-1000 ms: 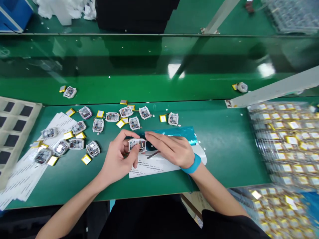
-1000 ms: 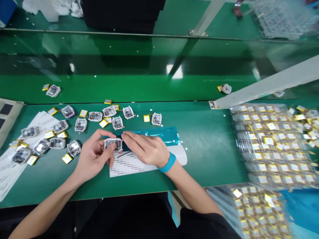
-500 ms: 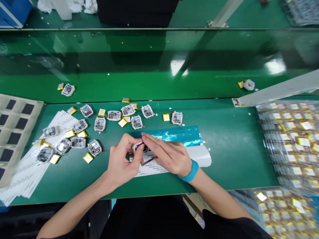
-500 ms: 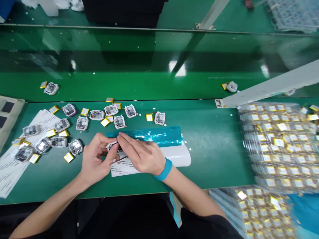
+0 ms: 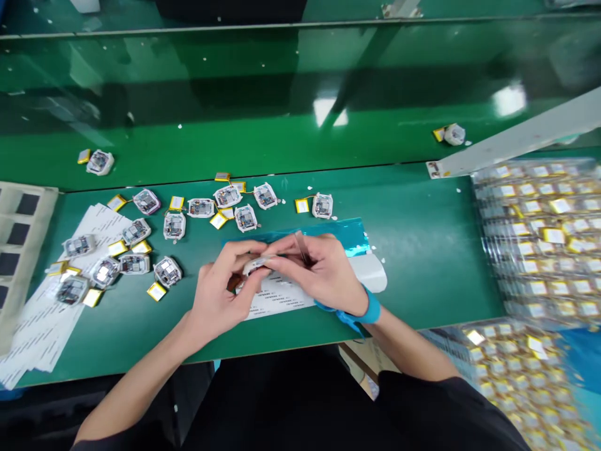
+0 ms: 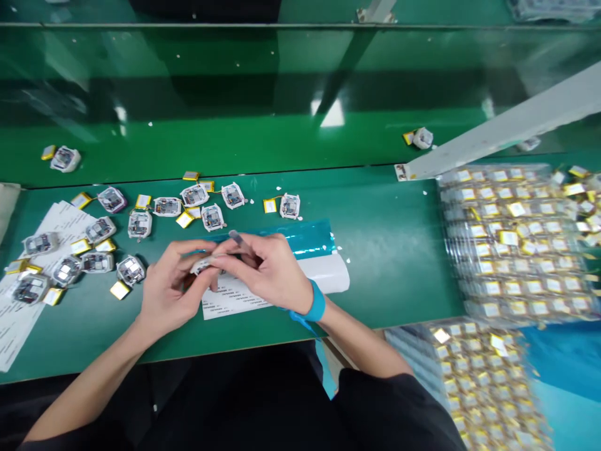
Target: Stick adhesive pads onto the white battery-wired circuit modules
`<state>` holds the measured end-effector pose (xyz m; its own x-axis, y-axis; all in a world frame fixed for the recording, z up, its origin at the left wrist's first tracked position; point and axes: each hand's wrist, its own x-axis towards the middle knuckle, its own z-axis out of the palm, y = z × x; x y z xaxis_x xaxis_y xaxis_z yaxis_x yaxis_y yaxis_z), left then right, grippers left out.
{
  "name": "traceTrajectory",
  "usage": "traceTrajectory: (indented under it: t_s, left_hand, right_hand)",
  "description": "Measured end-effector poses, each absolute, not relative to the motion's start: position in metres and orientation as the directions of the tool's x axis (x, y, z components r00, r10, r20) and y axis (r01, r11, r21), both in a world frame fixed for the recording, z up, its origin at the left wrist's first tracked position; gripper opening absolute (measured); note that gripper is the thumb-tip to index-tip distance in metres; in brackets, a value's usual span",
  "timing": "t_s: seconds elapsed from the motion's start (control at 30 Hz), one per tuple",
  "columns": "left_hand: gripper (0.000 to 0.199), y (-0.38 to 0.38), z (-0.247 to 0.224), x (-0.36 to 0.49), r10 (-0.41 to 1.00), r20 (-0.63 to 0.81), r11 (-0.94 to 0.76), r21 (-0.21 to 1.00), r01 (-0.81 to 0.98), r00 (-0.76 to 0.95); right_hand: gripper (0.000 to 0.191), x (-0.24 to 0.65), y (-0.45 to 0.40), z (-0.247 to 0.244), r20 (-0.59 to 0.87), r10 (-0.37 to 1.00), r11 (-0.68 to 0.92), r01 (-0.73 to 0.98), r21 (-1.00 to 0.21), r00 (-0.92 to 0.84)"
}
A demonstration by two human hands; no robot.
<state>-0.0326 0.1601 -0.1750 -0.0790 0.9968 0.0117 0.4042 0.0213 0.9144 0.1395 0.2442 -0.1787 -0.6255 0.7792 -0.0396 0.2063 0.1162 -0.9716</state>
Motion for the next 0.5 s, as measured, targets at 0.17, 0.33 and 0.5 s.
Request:
traceTrajectory:
  t_s: [0.17,0.33,0.5]
  left_hand:
    - [0.020,0.146,-0.173,-0.021,0.974,0.146,-0.210,0.874,0.439,0.175]
    - [0.025,0.134,-0.196,-0.012,0.946,0.032,-0.222,0.789,0.572,0.323]
    - [0.026,0.133,-0.207,-0.016,0.948,-0.064,-0.138,0.800,0.584,0.311]
  right_hand:
    - [0.053,0.180,0.242,-0.167,0.094,0.909,0.159,0.129,-0.979,-0.407]
    - [0.058,0.219,0.226,-0.185,-0.098,0.878,0.031,0.260,-0.965,-0.468]
    - [0.040,0.230,0.208,-0.200,-0.179,0.857,0.002,0.350,-0.937,-0.483]
